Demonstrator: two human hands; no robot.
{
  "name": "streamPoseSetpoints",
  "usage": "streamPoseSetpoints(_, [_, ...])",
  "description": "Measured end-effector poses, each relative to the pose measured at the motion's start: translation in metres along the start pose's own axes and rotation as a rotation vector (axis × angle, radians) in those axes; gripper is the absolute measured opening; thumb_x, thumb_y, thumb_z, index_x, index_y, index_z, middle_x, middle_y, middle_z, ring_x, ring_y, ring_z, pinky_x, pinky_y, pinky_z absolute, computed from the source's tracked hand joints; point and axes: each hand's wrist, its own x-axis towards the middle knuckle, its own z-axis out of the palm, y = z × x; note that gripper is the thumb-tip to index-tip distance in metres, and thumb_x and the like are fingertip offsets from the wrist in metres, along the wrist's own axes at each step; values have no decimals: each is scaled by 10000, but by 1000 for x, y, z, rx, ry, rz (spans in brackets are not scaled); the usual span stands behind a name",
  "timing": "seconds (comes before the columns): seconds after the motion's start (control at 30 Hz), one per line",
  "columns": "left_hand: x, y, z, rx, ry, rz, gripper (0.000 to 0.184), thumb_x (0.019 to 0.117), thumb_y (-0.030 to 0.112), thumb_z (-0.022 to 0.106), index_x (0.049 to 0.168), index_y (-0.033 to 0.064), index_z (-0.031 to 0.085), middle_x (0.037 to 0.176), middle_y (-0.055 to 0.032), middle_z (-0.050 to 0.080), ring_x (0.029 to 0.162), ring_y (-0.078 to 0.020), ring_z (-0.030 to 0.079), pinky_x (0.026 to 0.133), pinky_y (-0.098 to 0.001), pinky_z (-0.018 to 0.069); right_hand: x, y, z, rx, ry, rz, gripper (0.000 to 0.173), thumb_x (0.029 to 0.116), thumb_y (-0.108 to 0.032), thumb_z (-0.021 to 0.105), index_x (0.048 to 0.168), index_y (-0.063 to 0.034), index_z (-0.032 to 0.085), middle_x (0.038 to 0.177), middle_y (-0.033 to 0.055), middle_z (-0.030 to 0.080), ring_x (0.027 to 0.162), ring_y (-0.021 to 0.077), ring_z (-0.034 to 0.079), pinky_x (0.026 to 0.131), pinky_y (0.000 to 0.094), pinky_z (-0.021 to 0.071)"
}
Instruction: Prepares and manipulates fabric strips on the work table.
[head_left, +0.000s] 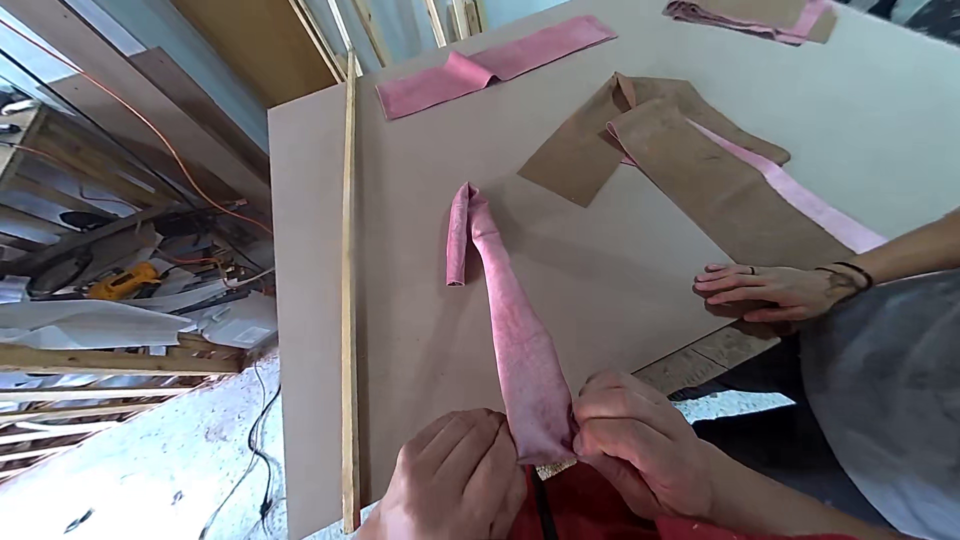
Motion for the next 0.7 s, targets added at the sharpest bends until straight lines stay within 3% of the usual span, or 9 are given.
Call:
streamPoseSetpoints(0.23, [23, 3, -31, 232, -337, 180, 188, 1012, 139, 521, 972, 28, 668, 794, -99, 690, 711, -236, 663, 618, -345, 525, -4, 4, -7, -28, -58, -110, 49, 1043, -121, 545, 1069, -105, 583, 1077, 73, 639, 1024, 199, 648, 908, 332, 560])
streamPoseSetpoints(0.37, [34, 8, -39, 306, -420, 247, 197, 1011, 114, 509, 928, 27, 666, 688, -67, 592, 597, -227, 535, 526, -349, 394, -5, 2, -8, -48, -61, -128, 78, 1040, -109, 541, 1085, -91, 603, 1080, 81, 659, 1025, 209, 665, 911, 351, 573])
streamPoseSetpoints(0.5, [44, 12, -45, 294, -487, 353, 218, 1020, 106, 484, 847, 68, 611, 652, -48, 531, 572, -220, 475, 526, -354, 346, -5, -1, -11, -97, -70, -215, 63, 1037, -101, 539, 1074, -94, 589, 1090, 90, 657, 1032, 224, 659, 920, 369, 558])
streamPoseSetpoints(0.63, [39, 12, -41, 288, -442, 491, 212, 1019, 45, 466, 861, 59, 607, 657, -49, 525, 561, -205, 446, 522, -341, 327, -10, -1, -13, -121, -84, -302, 58, 1020, -70, 556, 1062, -78, 596, 1070, 98, 652, 1006, 225, 634, 933, 364, 519])
streamPoseSetpoints(0.7, [38, 19, -38, 347, -445, 482, 219, 1012, 3, 458, 874, 42, 623, 665, -56, 538, 567, -202, 446, 531, -341, 322, -13, 1, -13, -166, -83, -334, 40, 1018, -74, 555, 1040, -78, 588, 1041, 94, 635, 977, 220, 622, 910, 355, 516])
